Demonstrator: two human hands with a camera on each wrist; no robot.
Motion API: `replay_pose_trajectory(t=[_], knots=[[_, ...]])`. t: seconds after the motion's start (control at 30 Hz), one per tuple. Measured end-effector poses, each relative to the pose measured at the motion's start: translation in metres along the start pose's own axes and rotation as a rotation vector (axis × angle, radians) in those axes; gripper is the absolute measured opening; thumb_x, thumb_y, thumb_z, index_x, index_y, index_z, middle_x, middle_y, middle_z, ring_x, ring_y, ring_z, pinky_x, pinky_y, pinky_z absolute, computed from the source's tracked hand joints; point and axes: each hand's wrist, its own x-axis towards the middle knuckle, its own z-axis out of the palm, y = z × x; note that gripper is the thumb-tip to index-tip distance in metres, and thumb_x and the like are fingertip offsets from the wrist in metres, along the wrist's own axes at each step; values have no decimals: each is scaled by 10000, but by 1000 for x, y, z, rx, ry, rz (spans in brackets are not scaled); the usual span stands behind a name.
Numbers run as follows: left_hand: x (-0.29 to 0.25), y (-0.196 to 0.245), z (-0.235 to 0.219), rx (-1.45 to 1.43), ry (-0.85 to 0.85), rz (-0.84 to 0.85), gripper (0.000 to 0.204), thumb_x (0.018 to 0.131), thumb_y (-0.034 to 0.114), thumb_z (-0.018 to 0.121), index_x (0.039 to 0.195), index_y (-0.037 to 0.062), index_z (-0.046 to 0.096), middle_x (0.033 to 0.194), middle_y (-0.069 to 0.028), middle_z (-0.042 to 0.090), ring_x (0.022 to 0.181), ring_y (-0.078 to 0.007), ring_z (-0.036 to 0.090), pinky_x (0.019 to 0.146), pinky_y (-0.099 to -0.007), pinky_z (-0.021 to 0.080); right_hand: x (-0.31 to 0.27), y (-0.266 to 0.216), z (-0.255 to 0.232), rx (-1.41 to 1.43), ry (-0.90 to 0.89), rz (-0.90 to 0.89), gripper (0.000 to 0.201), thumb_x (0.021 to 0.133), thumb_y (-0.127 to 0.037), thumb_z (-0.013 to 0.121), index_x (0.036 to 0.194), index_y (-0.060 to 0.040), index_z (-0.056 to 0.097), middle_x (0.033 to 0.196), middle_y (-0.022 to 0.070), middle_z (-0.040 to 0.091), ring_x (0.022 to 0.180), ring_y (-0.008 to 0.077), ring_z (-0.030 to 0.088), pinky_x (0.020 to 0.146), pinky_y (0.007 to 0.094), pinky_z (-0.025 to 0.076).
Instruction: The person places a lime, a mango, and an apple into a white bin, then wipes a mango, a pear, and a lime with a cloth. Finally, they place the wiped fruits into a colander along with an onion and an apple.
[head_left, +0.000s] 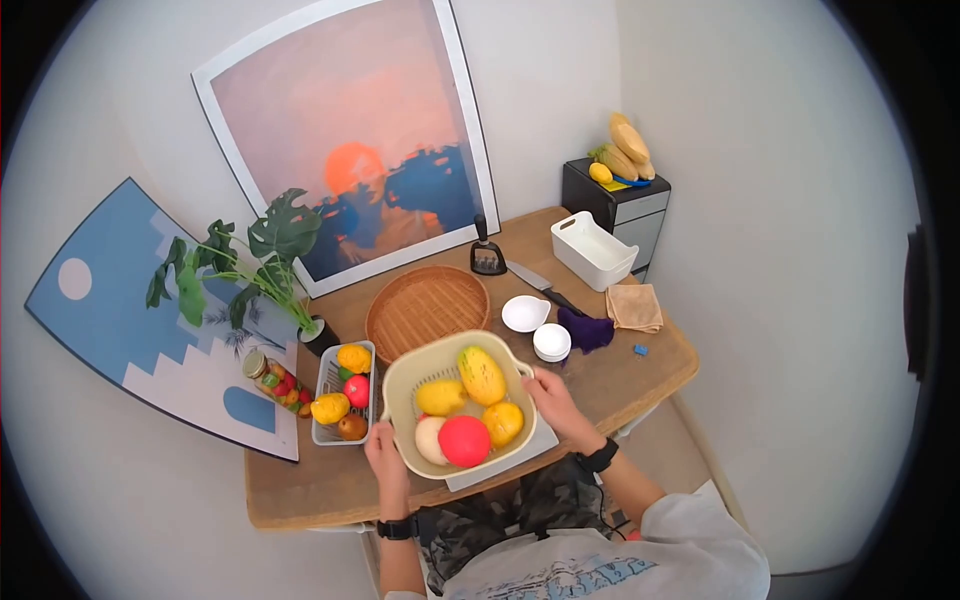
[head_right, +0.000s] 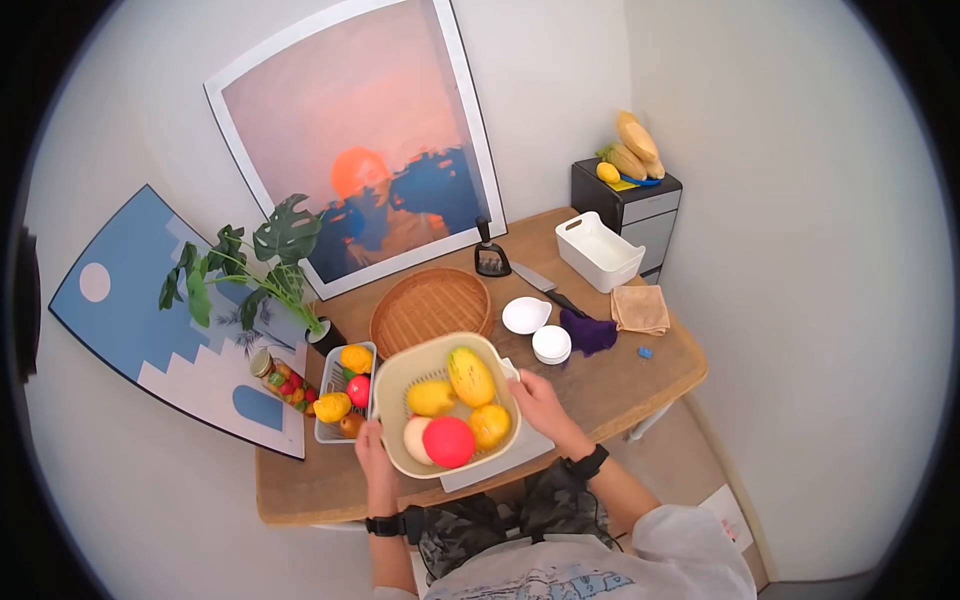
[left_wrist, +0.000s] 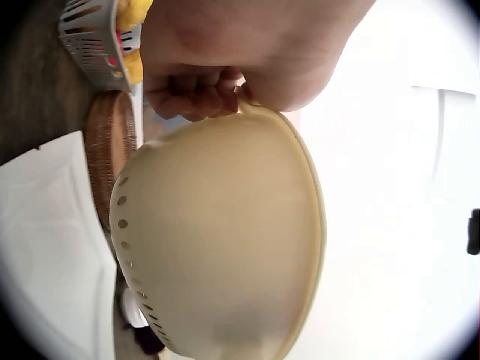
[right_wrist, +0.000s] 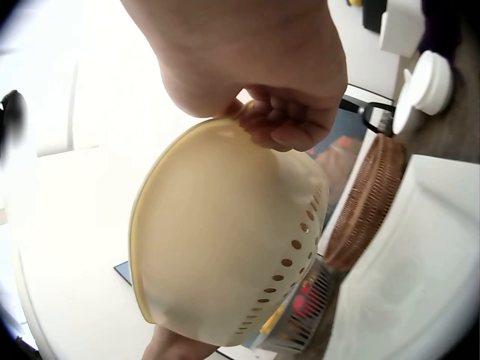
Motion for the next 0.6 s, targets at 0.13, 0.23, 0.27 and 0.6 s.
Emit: replay_pose_trajectory(t=[0.13, 0.23, 0.27, 0.6], knots=[[-1, 38, 5, -144, -82, 9, 289, 1120, 232, 533, 898, 54, 584, 850, 59, 546, 804, -32, 456, 725, -221, 393, 4, -39, -2, -3, 14, -85, 204, 1090, -180, 554, 1061, -7, 657, 844, -44, 587, 802, 37, 508, 688, 257, 450], [1, -16, -3, -135, -111, -118, 265, 1115, 226, 540, 931, 54, 622, 882, 47, 585, 820, -41, 495, 734, -227, 410, 0, 27, -6, -2, 67, 30, 197, 1074, -166, 559, 998, -10, 651, 829, -44, 585, 782, 30, 504, 666, 255, 439], [-6, -41, -11, -92, -66, -167, 265, 1112, 221, 540, 925, 53, 622, 881, 44, 585, 820, -45, 497, 734, -229, 412, -9, 46, -5, -15, 89, 67, 202, 1072, -168, 560, 978, -12, 649, 826, -44, 585, 775, 27, 502, 658, 252, 433], [-10, 57, 20, -60, -17, -15, 337, 1123, 213, 501, 820, 66, 501, 792, 51, 456, 765, -57, 403, 685, -250, 366, -7, -51, -2, 2, 84, -90, 199, 1074, -154, 549, 973, 1, 622, 799, -59, 551, 740, 42, 482, 633, 275, 433]])
